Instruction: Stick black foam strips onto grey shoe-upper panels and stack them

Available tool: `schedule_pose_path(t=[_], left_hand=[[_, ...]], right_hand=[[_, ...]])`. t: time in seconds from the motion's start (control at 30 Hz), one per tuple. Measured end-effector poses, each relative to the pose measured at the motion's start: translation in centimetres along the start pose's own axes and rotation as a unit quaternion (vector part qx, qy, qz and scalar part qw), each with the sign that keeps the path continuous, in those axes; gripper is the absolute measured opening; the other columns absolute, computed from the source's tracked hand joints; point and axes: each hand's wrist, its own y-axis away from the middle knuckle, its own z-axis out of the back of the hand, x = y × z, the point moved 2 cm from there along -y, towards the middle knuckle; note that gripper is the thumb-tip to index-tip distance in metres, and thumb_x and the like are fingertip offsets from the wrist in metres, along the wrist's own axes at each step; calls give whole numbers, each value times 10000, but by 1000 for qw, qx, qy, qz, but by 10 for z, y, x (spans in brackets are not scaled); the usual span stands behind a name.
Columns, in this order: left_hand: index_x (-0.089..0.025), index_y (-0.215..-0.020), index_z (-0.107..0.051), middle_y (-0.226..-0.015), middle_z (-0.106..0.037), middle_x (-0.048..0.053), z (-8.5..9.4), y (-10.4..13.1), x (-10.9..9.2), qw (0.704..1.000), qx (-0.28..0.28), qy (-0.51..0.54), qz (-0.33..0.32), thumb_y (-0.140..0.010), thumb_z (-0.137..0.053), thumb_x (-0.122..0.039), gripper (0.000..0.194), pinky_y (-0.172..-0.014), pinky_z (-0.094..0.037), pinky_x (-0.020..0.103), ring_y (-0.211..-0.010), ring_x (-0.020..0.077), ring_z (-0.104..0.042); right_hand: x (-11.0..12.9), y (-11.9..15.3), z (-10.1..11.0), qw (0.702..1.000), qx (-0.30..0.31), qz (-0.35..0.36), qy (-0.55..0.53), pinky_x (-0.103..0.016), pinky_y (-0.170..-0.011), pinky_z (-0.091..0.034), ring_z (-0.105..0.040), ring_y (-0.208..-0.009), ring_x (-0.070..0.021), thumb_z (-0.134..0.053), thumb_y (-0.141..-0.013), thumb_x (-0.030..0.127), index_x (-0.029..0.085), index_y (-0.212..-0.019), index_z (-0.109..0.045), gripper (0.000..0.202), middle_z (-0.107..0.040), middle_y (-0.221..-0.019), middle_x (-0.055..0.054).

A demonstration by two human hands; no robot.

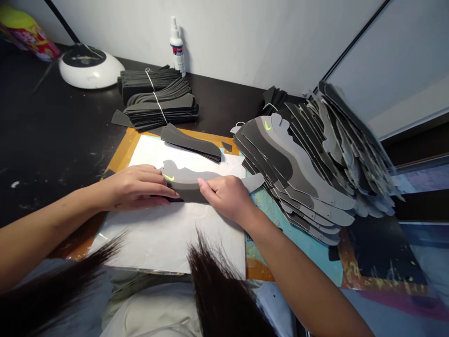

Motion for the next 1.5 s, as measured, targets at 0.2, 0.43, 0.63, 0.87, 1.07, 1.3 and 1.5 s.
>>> schedule_pose_path(t=[0.2, 0.43, 0.63, 0.87, 1.07, 1.3, 1.5], left_hand=[[-180, -1202, -704, -829, -670, 68, -5, 3, 2, 998, 15, 49, 25, -998, -564, -280, 267, -704, -419, 257, -744, 142, -582], [-201, -1338, -607, -852, -621, 36, -4, 2, 0, 997, 37, 58, 41, -1000, -549, -257, 347, -710, -414, 274, -759, 155, -545], [-185, -1389, -529, -808, -603, 13, -4, 2, 0, 998, 23, 47, 47, -989, -569, -273, 411, -684, -406, 261, -705, 141, -528], [-178, -1257, -654, -863, -660, 80, -2, -2, -2, 998, 41, 42, 31, -1014, -502, -236, 293, -691, -422, 285, -794, 182, -593], [-142, -1250, -659, -818, -630, 74, -1, -4, -4, 998, 35, 41, 31, -1023, -470, -222, 306, -675, -420, 284, -763, 179, -574], [-174, -1253, -668, -840, -642, 69, -4, -2, -1, 998, 36, 37, 41, -1019, -500, -264, 302, -699, -447, 278, -786, 171, -595], [-263, -1265, -678, -853, -658, 52, 2, -1, -11, 994, 59, -92, -12, -1027, -471, -255, 316, -664, -433, 285, -711, 152, -572]], right_hand=[[0, 0, 1, 1000, -4, -16, -16, -304, -522, -170, -246, -491, -89, -406, -1000, 391, 199, -577, -223, 499, -239, -518, 46], [1, -1, 2, 1000, 8, -24, -10, -303, -529, -173, -253, -499, -93, -408, -993, 394, 199, -575, -232, 494, -254, -517, 44], [2, -2, 3, 999, 15, -34, -8, -301, -544, -168, -236, -514, -96, -394, -987, 394, 199, -565, -234, 491, -255, -519, 44], [0, -3, 2, 999, 20, -28, -7, -305, -554, -171, -261, -521, -104, -384, -978, 408, 197, -561, -265, 482, -301, -514, 39], [2, -3, 2, 1000, 16, -18, -5, -316, -545, -168, -258, -492, -105, -395, -971, 408, 194, -524, -289, 507, -326, -481, 33], [4, -5, 3, 1000, 18, -16, -4, -323, -545, -161, -249, -488, -105, -405, -967, 396, 191, -512, -303, 509, -341, -478, 28], [3, -4, 3, 1000, 18, -23, 4, -311, -552, -149, -238, -489, -101, -403, -961, 394, 191, -472, -349, 532, -289, -484, 42]])
